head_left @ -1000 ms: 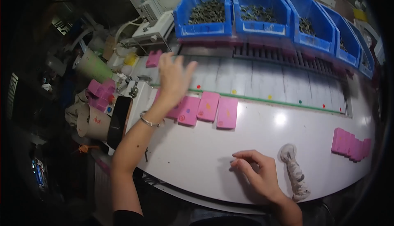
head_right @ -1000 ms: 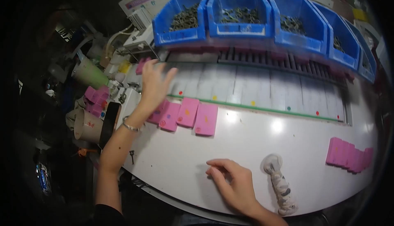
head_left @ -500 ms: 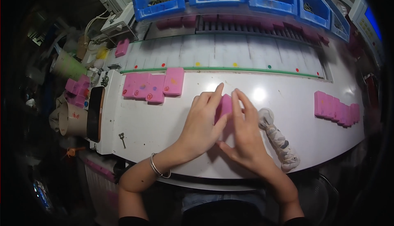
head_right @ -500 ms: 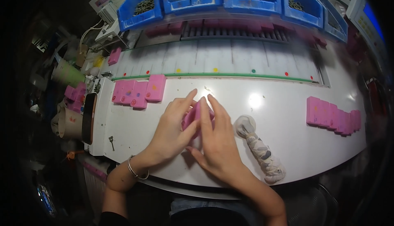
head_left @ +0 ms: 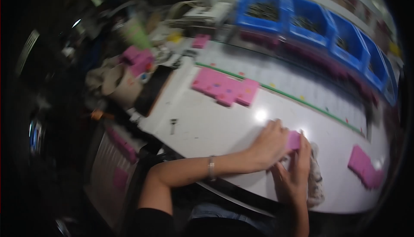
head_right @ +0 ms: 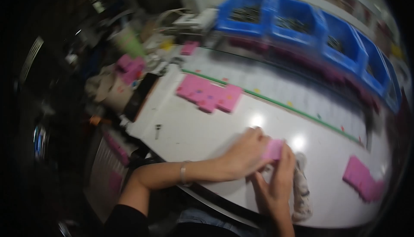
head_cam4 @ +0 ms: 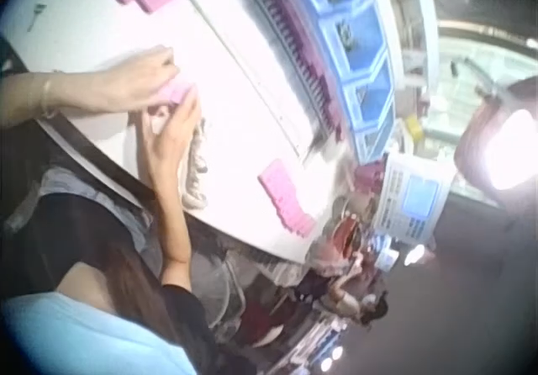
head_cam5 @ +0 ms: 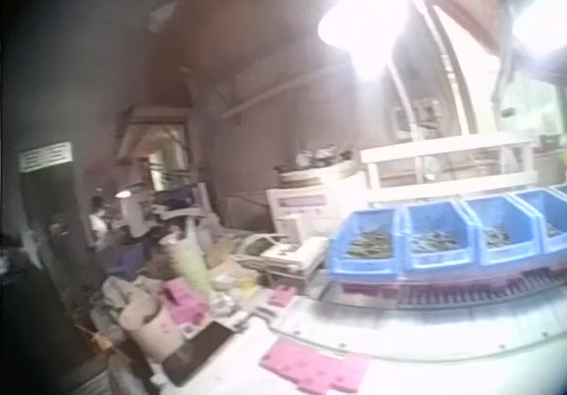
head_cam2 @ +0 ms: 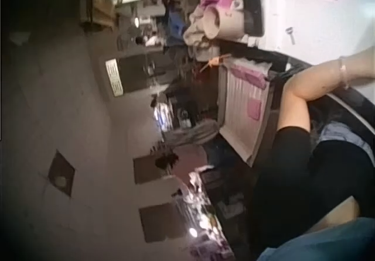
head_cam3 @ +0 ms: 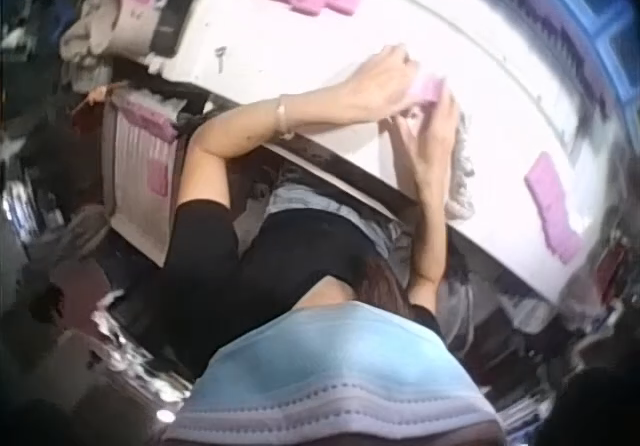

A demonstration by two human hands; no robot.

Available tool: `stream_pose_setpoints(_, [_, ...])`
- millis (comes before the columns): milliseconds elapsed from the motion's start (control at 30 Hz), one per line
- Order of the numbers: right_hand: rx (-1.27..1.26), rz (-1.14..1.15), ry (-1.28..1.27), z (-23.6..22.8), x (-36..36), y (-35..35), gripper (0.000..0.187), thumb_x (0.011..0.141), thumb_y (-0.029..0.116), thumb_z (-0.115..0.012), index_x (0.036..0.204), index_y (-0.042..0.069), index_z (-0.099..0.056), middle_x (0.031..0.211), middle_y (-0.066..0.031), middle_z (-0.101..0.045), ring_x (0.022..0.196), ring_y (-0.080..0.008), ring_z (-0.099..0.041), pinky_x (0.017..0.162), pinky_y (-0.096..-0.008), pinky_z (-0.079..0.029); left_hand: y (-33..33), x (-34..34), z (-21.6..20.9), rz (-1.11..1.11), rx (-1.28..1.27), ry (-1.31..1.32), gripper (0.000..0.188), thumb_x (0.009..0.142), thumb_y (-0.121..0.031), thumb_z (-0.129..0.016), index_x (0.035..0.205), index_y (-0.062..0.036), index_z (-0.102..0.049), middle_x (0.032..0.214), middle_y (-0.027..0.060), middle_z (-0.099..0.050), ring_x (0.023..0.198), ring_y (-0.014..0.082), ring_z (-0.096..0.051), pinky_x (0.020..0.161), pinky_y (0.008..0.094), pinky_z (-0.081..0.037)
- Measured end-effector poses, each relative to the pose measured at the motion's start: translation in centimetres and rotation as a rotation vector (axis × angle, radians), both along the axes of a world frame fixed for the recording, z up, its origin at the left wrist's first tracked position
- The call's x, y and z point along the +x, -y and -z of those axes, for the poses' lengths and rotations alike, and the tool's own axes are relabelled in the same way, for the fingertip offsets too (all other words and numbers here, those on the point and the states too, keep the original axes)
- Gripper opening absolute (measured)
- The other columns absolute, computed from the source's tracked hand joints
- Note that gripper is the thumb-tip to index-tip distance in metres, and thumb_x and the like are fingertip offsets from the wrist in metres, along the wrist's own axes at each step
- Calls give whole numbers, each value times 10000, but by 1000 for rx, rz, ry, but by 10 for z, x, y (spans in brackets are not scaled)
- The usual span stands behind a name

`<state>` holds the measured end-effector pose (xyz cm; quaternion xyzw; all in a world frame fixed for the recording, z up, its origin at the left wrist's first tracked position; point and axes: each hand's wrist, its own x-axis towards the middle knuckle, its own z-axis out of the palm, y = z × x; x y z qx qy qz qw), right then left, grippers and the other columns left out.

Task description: Assembling small metal lock or latch components inside pink plastic molds at a production station.

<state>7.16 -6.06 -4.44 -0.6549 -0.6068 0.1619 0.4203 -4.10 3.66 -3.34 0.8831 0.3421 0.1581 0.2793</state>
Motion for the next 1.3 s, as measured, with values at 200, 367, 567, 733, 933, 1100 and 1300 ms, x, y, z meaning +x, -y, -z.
stream_pose_setpoints(200, [408, 146, -8, -18, -12, -7, 698, 639, -2, -671, 1276, -41, -389, 1184, -238, -464, 1053, -370, -503, 783, -360, -483, 3, 17, -15, 57, -689, 425, 461, 864, -355, -512, 892, 104, -534, 732, 226, -610, 739, 259, -624, 645, 335, -478])
stream_pose_setpoints(367, [321, 68, 172, -27, -5, 14, 809, 639, -84, -611, 1368, -31, -262, 1312, -214, -388, 1226, -331, -381, 1021, -400, -307, 23, 41, 17, 104, -873, 475, 581, 904, -484, -426, 1049, 78, -402, 833, 201, -588, 700, 217, -589, 616, 315, -469])
stream_pose_setpoints(567, [378, 224, 573, -29, -16, 23, 742, 671, 248, -786, 1268, -23, -436, 1085, -204, -560, 991, -327, -543, 871, -453, -436, 46, 3, -20, -32, -1164, 840, 727, 870, -629, -342, 1125, 51, -379, 888, 133, -544, 758, 162, -562, 643, 248, -464])
stream_pose_setpoints(733, [374, 3, 353, -49, -43, 43, 508, 640, -68, -637, 1134, -57, -519, 1043, -207, -535, 954, -359, -535, 830, -421, -438, 37, 11, -1, -294, -1299, 1048, 637, 876, -598, -369, 1083, -3, -470, 852, 62, -509, 705, 121, -533, 588, 279, -485])
stream_pose_setpoints(933, [378, -276, 99, -47, -42, 13, 269, 697, -70, -639, 959, -12, -642, 698, -102, -611, 529, -210, -551, 485, -270, -441, 36, -41, -16, -360, -1144, 938, 590, 928, -518, -253, 1021, -3, -526, 725, 59, -556, 575, 134, -547, 541, 272, -489])
stream_pose_setpoints(1100, [105, -116, -306, -67, -25, 4, 268, 786, -73, -588, 1049, -20, -587, 691, -77, -598, 515, -111, -582, 447, -212, -442, 51, -36, -35, -260, -1082, 814, 596, 962, -415, -185, 915, 46, -559, 677, 101, -580, 545, 138, -560, 509, 263, -488])
stream_pose_setpoints(1300, [-76, -79, -705, -70, -26, 4, 111, 833, -65, -541, 926, -47, -483, 660, -52, -561, 499, -58, -523, 422, -178, -408, 56, -37, -40, -173, -926, 700, 619, 974, -371, -162, 795, 65, -563, 614, 103, -555, 485, 127, -521, 473, 275, -483])
